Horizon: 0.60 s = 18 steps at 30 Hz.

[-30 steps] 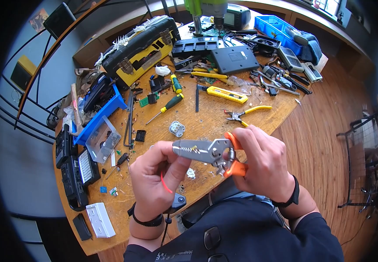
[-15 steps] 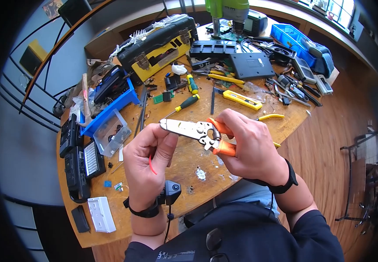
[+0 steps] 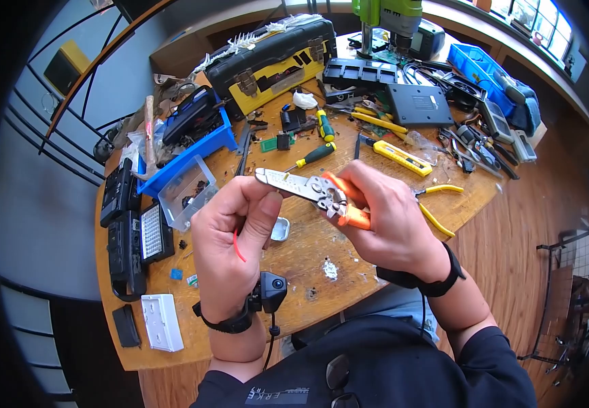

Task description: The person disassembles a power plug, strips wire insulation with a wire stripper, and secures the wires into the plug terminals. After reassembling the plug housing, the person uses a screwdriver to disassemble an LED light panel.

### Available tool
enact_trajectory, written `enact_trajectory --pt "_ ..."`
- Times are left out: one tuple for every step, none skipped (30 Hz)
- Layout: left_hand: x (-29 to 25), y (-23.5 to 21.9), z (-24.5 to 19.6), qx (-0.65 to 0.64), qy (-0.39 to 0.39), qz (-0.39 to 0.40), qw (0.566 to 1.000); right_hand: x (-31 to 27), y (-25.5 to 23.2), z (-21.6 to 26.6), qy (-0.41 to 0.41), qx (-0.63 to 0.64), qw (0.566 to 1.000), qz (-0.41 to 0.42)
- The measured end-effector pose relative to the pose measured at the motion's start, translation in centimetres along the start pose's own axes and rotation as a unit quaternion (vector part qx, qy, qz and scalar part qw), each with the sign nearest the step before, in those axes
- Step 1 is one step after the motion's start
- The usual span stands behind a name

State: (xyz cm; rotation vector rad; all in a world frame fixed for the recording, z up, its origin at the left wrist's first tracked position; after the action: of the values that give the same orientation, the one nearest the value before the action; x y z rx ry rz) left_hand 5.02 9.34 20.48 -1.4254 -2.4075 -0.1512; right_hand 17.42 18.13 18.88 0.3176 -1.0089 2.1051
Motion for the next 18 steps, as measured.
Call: enact_trajectory --pt "0.1 -0.1 0.0 0.001 -0.001 -0.001 1.000 0.2 -0.3 0.4 0.000 0.001 1.000 0.001" --pt "0.2 -0.1 0.2 0.002 -0.010 -0.004 1.000 0.4 0.9 -0.7 0.087 0.049 0.992 0.081" --pt "0.3 -0.2 0.4 0.004 -0.020 -0.008 1.000 -0.2 2.3 -1.7 0.172 0.095 0.967 0.160" --pt "0.4 -0.3 0.4 0.004 -0.020 -0.008 1.000 -0.3 2.5 -1.9 0.186 0.121 0.960 0.172" --pt "0.4 -0.3 0.8 -0.007 -0.029 0.002 1.000 -0.5 2.9 -2.3 0.186 0.121 0.960 0.172" --pt "0.5 -0.2 1.1 -0.017 -0.038 0.012 0.999 0.1 1.8 -2.1 0.116 0.053 0.987 0.094" --pt "0.6 -0.1 1.3 -0.017 -0.038 0.012 0.999 0.3 0.6 -1.2 0.044 -0.016 0.999 0.015" --pt "0.6 0.0 1.3 -0.013 -0.033 0.008 0.999 0.4 -0.9 -0.1 -0.022 -0.142 0.988 -0.061" --pt "0.6 0.0 1.3 -0.009 -0.028 0.004 1.000 0.5 -1.6 0.5 -0.050 -0.183 0.977 -0.102" --pt "0.6 0.0 1.4 -0.010 -0.028 0.005 1.000 0.4 -1.5 0.3 -0.043 -0.182 0.978 -0.096" --pt "0.7 0.1 1.4 -0.002 -0.020 0.008 1.000 0.4 -1.3 0.1 -0.035 -0.181 0.979 -0.091" --pt "0.7 0.2 1.3 0.005 -0.014 0.011 1.000 0.2 -1.2 0.0 -0.034 -0.182 0.978 -0.092" --pt "0.8 0.2 1.3 0.004 -0.014 0.011 1.000 0.1 -0.4 -1.0 0.001 -0.111 0.992 -0.058" --pt "0.9 0.3 1.4 -0.010 -0.024 0.017 1.000 0.1 0.4 -1.9 0.035 -0.038 0.998 -0.024" --pt "0.8 0.4 1.6 -0.023 -0.035 0.022 0.999 0.2 0.3 -1.5 0.035 -0.038 0.998 -0.023" --pt "0.7 0.4 1.5 -0.022 -0.035 0.022 0.999 0.1 1.7 -2.5 0.115 0.054 0.990 0.062" --pt "0.7 0.4 1.6 -0.043 -0.047 0.016 0.998 -0.6 3.5 -3.2 0.193 0.144 0.960 0.145" --pt "0.6 0.3 1.7 -0.065 -0.058 0.009 0.996 -0.7 4.4 -3.2 0.182 0.171 0.954 0.169"
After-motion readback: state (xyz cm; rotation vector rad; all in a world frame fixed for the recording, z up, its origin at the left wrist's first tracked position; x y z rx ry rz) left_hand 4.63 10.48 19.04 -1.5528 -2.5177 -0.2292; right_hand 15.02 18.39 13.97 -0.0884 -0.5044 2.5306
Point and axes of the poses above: each hand's wrist, its own x-axis towards the middle knuckle, its own y-axis out of the palm, z = x × y, the point moved 10 cm from there along x, towards the middle knuckle, and after that the axes turned 1 degree about -y, right-handed, at the moved point
